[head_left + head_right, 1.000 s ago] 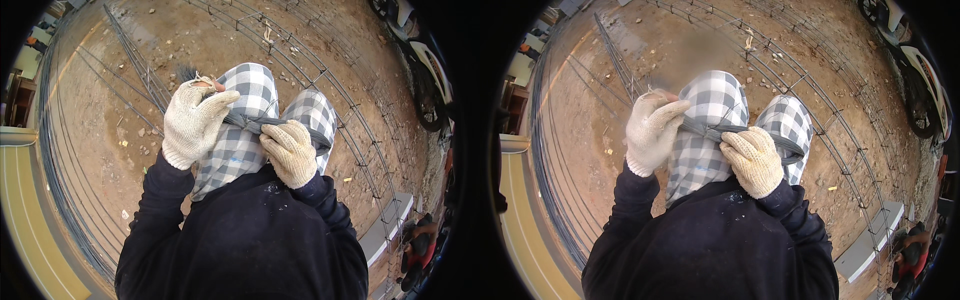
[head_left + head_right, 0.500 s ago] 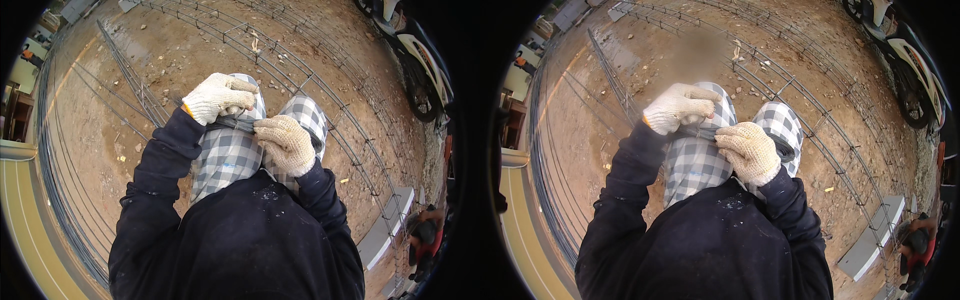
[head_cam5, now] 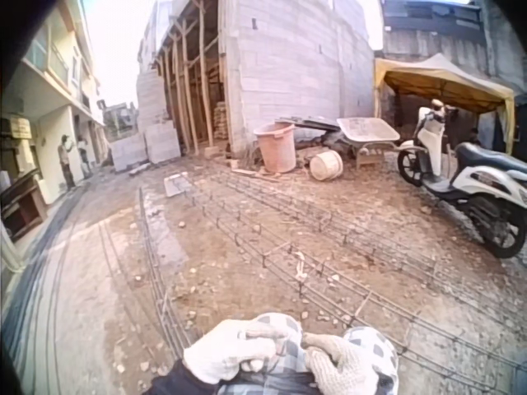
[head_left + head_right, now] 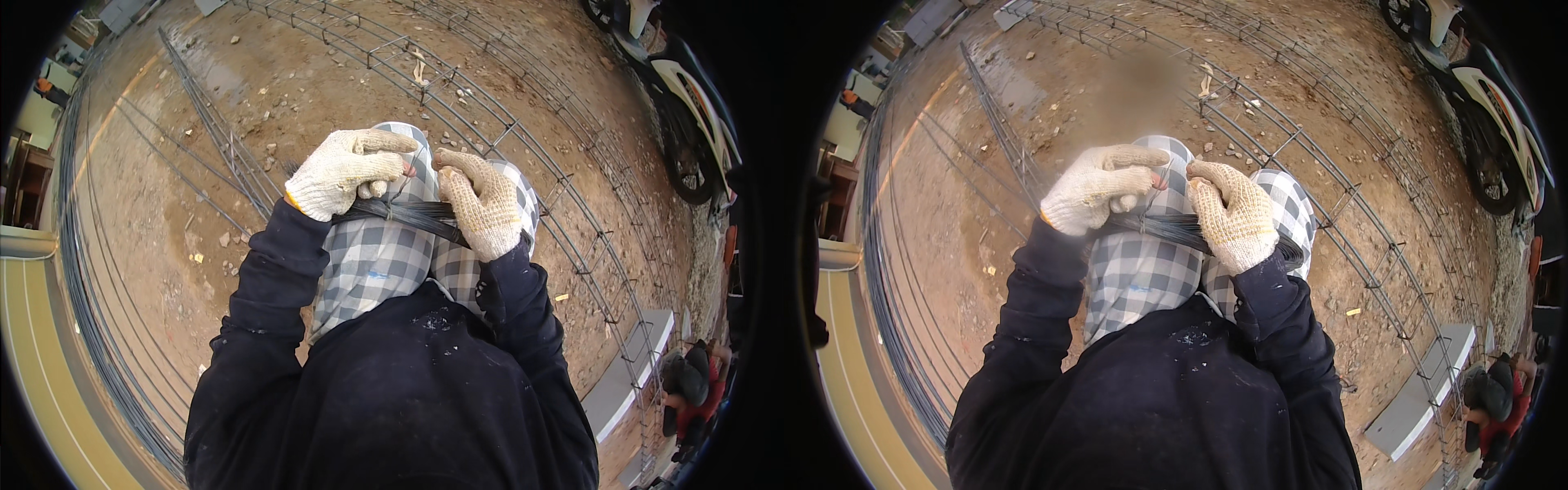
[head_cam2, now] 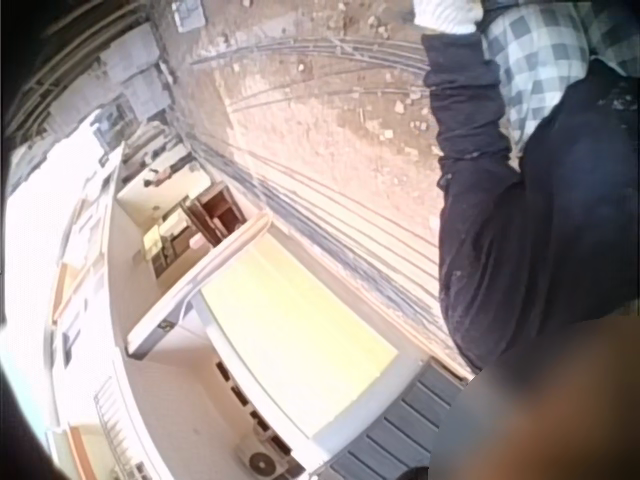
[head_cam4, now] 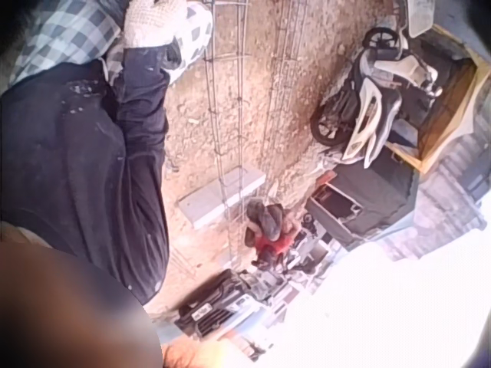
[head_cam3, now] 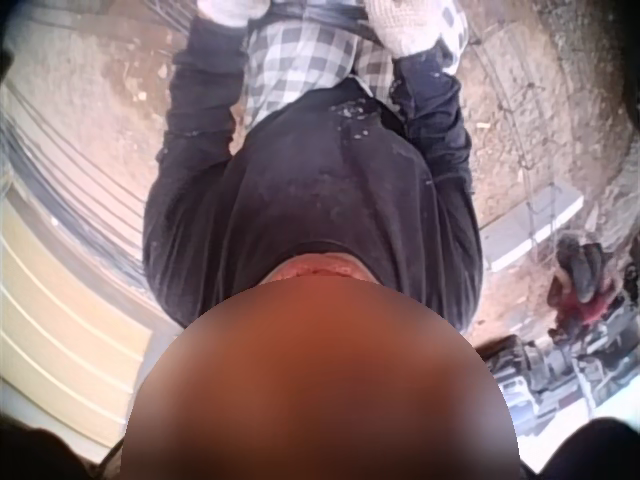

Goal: The person sits on the ground and ties a rebar mesh using wire and pliers. They wrap wire around intersections, twist it with pliers, and cut the excess. The person also handles a bundle of wire, separating strands and preparing them for use.

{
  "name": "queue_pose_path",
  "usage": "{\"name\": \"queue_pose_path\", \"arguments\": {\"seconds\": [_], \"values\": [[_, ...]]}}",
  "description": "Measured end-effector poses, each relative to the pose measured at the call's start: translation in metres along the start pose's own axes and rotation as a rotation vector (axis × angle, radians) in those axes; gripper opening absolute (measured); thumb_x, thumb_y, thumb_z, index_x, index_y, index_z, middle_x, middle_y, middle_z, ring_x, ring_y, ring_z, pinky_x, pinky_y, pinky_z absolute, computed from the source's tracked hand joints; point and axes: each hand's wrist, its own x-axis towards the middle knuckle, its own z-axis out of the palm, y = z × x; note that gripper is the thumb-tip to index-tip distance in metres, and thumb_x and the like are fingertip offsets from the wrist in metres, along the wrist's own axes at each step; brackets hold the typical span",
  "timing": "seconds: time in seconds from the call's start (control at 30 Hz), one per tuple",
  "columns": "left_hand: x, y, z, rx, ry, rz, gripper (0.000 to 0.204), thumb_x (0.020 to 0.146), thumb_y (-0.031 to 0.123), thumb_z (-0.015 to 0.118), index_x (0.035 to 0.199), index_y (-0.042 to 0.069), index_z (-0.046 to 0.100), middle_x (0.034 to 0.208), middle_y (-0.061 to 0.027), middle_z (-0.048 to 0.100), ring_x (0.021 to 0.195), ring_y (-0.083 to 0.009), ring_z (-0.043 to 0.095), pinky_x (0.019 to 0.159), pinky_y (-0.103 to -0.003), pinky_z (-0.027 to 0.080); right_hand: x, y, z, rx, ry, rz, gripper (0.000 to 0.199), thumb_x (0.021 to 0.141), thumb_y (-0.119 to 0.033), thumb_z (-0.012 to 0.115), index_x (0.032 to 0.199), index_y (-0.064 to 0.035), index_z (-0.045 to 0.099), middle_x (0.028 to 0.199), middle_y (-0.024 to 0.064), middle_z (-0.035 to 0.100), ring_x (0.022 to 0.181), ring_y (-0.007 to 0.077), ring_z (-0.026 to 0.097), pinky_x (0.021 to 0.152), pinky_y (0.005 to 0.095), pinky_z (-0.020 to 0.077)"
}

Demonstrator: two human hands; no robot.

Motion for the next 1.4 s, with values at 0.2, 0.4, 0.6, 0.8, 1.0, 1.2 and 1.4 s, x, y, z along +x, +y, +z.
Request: {"name": "queue_pose_path", "arguments": {"seconds": [0.2, 0.4, 0.6, 0.8, 1.0, 1.2, 1.4], "values": [[0.001, -0.004, 0.002, 0.082, -0.02, 0.073, 0.04, 0.084, 0.012, 0.072, 0.12, -0.003, 0.065, 0.089, -0.0005, 0.067, 0.058, 0.0003, 0.046, 0.051, -0.014, 0.033, 0.021, 0.001, 0.016, 0.066, -0.071, -0.023, 0.026, 0.089, -0.023, 0.067, 0.102, -0.0006, 0.072, 0.088, 0.0147, 0.07, 0.08, 0.0217, 0.067, 0.075, 0.0334, 0.0512], [0.003, -0.005, 0.007, 0.156, 0.034, 0.049, 0.034, 0.084, 0.014, 0.074, 0.113, -0.002, 0.069, 0.08, 0.0022, 0.066, 0.055, -0.0002, 0.045, 0.048, -0.015, 0.032, 0.02, 0.005, 0.02, 0.058, -0.048, 0.054, 0.027, 0.091, -0.026, 0.067, 0.097, 0.0, 0.07, 0.077, 0.0111, 0.068, 0.071, 0.019, 0.065, 0.068, 0.0327, 0.0505], [0.006, -0.008, 0.004, 0.051, 0.112, 0.02, 0.026, 0.085, 0.012, 0.074, 0.104, -0.004, 0.069, 0.081, -0.0029, 0.067, 0.054, -0.0021, 0.049, 0.047, -0.015, 0.035, 0.013, 0.003, 0.015, 0.191, -0.041, 0.161, 0.027, 0.093, -0.028, 0.067, 0.09, -0.0004, 0.065, 0.07, 0.006, 0.066, 0.061, 0.0102, 0.058, 0.058, 0.0279, 0.0472], [0.007, -0.013, -0.001, -0.035, 0.118, 0.049, 0.024, 0.085, 0.01, 0.074, 0.102, -0.005, 0.068, 0.082, -0.0056, 0.067, 0.057, -0.0035, 0.053, 0.047, -0.015, 0.038, 0.017, -0.003, 0.015, 0.241, -0.083, 0.175, 0.023, 0.093, -0.023, 0.067, 0.094, 0.0003, 0.064, 0.076, 0.0049, 0.066, 0.065, 0.0089, 0.058, 0.06, 0.0255, 0.0466], [0.007, -0.013, -0.005, -0.122, 0.076, 0.033, 0.028, 0.086, 0.007, 0.073, 0.109, -0.007, 0.066, 0.086, -0.0089, 0.069, 0.057, -0.0036, 0.054, 0.048, -0.013, 0.04, 0.017, -0.004, 0.014, 0.283, -0.161, 0.158, 0.023, 0.092, -0.019, 0.068, 0.103, 0.0011, 0.069, 0.079, 0.0033, 0.065, 0.068, 0.0078, 0.058, 0.061, 0.0241, 0.0459], [0.005, -0.015, -0.008, -0.155, 0.027, 0.048, 0.03, 0.087, 0.006, 0.07, 0.113, -0.008, 0.064, 0.091, -0.0118, 0.07, 0.058, -0.0032, 0.054, 0.049, -0.012, 0.042, 0.023, 0.007, 0.009, 0.255, -0.227, 0.24, 0.022, 0.09, -0.021, 0.071, 0.091, 0.0006, 0.071, 0.07, 0.001, 0.064, 0.063, 0.0074, 0.056, 0.058, 0.0238, 0.0445], [0.005, -0.018, -0.009, -0.157, 0.006, 0.045, 0.028, 0.086, 0.007, 0.072, 0.112, -0.004, 0.067, 0.088, -0.0074, 0.07, 0.055, -0.0034, 0.055, 0.047, -0.015, 0.04, 0.023, 0.01, 0.011, 0.314, -0.242, 0.297, 0.021, 0.089, -0.021, 0.072, 0.089, 0.0003, 0.071, 0.071, 0.0012, 0.065, 0.062, 0.007, 0.057, 0.058, 0.0237, 0.0453]]}}
